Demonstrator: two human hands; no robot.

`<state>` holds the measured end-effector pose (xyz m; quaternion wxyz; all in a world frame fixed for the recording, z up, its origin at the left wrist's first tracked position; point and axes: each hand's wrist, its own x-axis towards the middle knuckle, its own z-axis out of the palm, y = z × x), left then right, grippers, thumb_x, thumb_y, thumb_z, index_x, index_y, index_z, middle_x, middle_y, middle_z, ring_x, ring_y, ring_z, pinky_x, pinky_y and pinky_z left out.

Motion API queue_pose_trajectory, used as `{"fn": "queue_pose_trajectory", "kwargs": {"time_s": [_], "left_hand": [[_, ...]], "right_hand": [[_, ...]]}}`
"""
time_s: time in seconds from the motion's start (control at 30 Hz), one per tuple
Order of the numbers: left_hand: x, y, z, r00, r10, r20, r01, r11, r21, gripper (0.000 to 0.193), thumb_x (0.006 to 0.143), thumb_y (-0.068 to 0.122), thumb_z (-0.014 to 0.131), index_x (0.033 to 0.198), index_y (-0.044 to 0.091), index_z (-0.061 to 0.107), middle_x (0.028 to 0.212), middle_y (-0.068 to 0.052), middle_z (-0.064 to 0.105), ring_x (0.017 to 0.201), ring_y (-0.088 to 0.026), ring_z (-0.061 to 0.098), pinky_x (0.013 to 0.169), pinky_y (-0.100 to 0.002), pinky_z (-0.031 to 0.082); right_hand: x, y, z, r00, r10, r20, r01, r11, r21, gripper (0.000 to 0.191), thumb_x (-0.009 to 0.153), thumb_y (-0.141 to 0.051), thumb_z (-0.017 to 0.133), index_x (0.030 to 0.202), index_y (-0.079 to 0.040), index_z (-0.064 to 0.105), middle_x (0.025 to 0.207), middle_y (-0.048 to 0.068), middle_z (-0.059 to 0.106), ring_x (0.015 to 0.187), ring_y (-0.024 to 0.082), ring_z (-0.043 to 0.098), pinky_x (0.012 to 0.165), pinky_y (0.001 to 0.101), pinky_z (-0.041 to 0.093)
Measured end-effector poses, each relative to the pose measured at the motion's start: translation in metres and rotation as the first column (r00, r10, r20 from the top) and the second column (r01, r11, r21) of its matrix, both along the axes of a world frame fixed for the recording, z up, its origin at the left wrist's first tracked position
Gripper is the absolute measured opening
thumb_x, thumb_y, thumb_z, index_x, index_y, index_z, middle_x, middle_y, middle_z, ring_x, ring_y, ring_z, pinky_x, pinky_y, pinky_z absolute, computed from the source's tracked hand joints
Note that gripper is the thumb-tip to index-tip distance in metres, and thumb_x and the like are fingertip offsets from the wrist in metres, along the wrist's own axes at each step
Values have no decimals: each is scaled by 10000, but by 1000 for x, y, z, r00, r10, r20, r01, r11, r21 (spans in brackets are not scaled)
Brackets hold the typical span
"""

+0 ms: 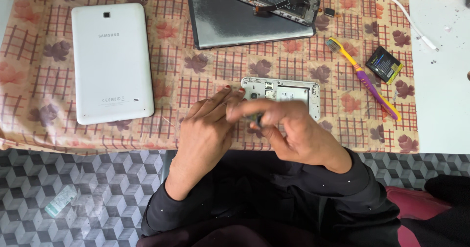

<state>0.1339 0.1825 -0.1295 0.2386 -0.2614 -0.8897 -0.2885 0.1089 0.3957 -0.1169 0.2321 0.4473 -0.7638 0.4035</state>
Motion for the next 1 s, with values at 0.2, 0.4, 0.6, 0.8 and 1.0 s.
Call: {"fn": "queue_pose_trajectory", "kwargs": {"time_s": [0.2,0.4,0.6,0.8,1.0], "left_hand": [[0,-1,4,1000,-14,-20,15,1000,26,284,863,46,710,1142,71,757,1323,-39,702,1292,-257,641,993,-389,525],[1,-2,10,1000,-17,-5,17,998,54,250,891,63,713,1136,79,758,1274,-48,718,1264,-255,657,978,-387,532],[2,-1,10,1000,3,14,-4,991,136,147,917,117,745,1059,80,741,1207,-47,738,1220,-244,681,957,-378,546],[4,8,12,990,72,-125,-73,997,-3,132,925,117,748,1035,68,693,1129,-50,719,1115,-228,691,891,-375,545],[12,10,17,958,184,-222,-235,944,-231,174,887,95,720,1048,52,673,1113,-60,689,972,-199,673,778,-330,544]], "right_hand": [[-7,-5,-1,984,-157,-83,151,986,-68,813,879,-272,934,1422,-148,342,967,51,706,830,149,797,650,259,642],[2,-3,14,998,18,59,-13,996,-89,487,1104,-1,612,1381,-74,218,1224,130,640,958,210,747,789,300,639],[4,-3,20,982,-143,128,176,936,-306,567,1037,24,668,1448,4,279,1481,11,351,883,241,746,727,344,656],[9,11,11,991,-106,77,130,876,-464,590,1111,-32,645,1500,-105,208,1271,31,458,785,214,687,705,335,612],[16,39,4,947,-245,206,320,749,-580,600,1165,-104,637,1530,-165,165,1008,74,542,653,180,621,651,317,558]]}}
